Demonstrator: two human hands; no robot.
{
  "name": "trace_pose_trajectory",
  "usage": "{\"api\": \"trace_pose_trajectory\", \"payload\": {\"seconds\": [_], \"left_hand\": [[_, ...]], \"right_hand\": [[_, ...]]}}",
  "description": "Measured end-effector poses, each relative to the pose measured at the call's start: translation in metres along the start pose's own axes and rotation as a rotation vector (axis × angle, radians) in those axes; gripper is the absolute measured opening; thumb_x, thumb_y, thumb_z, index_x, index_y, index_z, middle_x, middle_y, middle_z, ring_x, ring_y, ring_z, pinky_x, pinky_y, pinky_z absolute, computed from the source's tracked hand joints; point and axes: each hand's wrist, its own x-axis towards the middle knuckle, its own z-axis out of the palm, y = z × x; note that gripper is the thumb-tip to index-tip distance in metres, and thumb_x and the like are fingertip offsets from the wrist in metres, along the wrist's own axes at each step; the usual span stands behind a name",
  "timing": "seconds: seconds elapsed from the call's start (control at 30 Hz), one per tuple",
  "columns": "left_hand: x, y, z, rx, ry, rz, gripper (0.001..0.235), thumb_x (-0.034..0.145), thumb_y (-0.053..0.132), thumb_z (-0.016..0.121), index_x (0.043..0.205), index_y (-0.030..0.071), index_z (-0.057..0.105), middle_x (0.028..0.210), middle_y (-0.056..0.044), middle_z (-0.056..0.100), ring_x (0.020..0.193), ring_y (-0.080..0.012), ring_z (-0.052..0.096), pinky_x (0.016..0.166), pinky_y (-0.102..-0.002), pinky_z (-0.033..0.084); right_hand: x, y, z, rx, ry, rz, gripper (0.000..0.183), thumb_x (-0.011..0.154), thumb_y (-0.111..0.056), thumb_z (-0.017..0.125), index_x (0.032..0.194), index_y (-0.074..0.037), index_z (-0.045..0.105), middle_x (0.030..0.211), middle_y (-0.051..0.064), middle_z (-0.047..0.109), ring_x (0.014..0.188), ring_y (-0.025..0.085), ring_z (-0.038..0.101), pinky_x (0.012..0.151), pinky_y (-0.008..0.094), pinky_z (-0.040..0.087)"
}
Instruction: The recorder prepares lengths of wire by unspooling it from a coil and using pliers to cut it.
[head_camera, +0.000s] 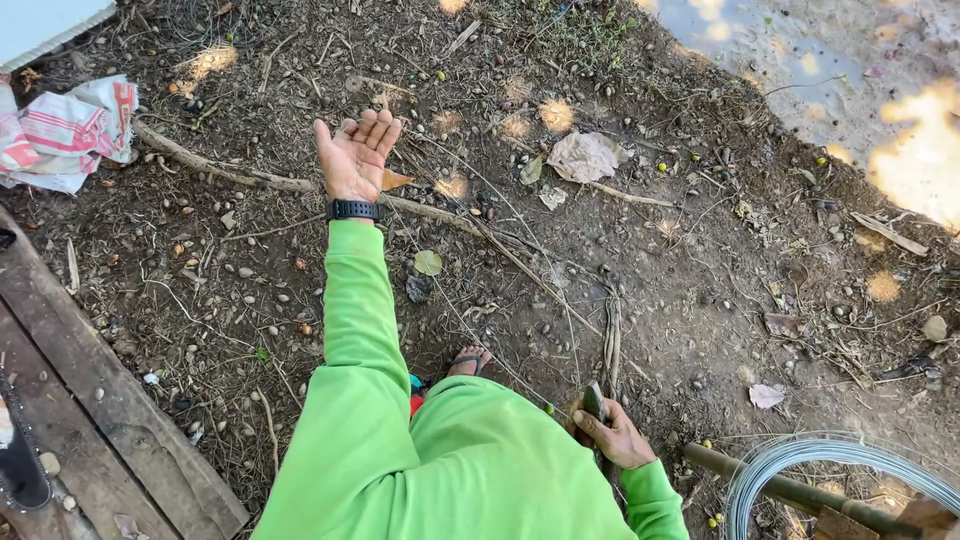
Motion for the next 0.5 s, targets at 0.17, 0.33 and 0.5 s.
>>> {"api": "trace_pose_trajectory", "payload": {"seconds": [0.17, 0.33, 0.5], "left_hand": [[-0.008, -0.001, 0.003, 0.032, 0.008, 0.023, 0.063, 0.103, 0.056, 0.027, 0.096, 0.001, 0.058, 0.092, -0.021, 0.069, 0.095, -0.0388, 0.073, 0.099, -0.061, 0.061], [-0.012, -0.003, 0.009, 0.1, -0.125, 0.047, 0.058, 0.106, 0.052, 0.032, 0.102, 0.002, 0.06, 0.097, -0.02, 0.069, 0.099, -0.0368, 0.072, 0.103, -0.06, 0.059], [-0.011, 0.001, 0.013, 0.04, -0.155, 0.046, 0.054, 0.105, 0.05, 0.038, 0.099, 0.001, 0.061, 0.098, -0.02, 0.07, 0.1, -0.0368, 0.073, 0.104, -0.061, 0.06]], "right_hand": [[0.003, -0.017, 0.008, -0.166, -0.012, -0.03, 0.019, 0.099, -0.023, 0.066, 0.092, -0.006, 0.065, 0.066, -0.003, 0.054, 0.057, 0.008, 0.047, 0.051, 0.027, 0.041], [0.014, -0.026, 0.015, -0.306, 0.112, 0.003, 0.015, 0.098, -0.02, 0.063, 0.097, -0.006, 0.067, 0.069, -0.003, 0.057, 0.058, 0.007, 0.047, 0.051, 0.026, 0.041], [0.038, 0.006, -0.007, -0.318, 0.22, -0.015, 0.023, 0.098, -0.027, 0.062, 0.097, -0.005, 0.068, 0.07, -0.002, 0.06, 0.059, 0.009, 0.052, 0.052, 0.029, 0.045]]}}
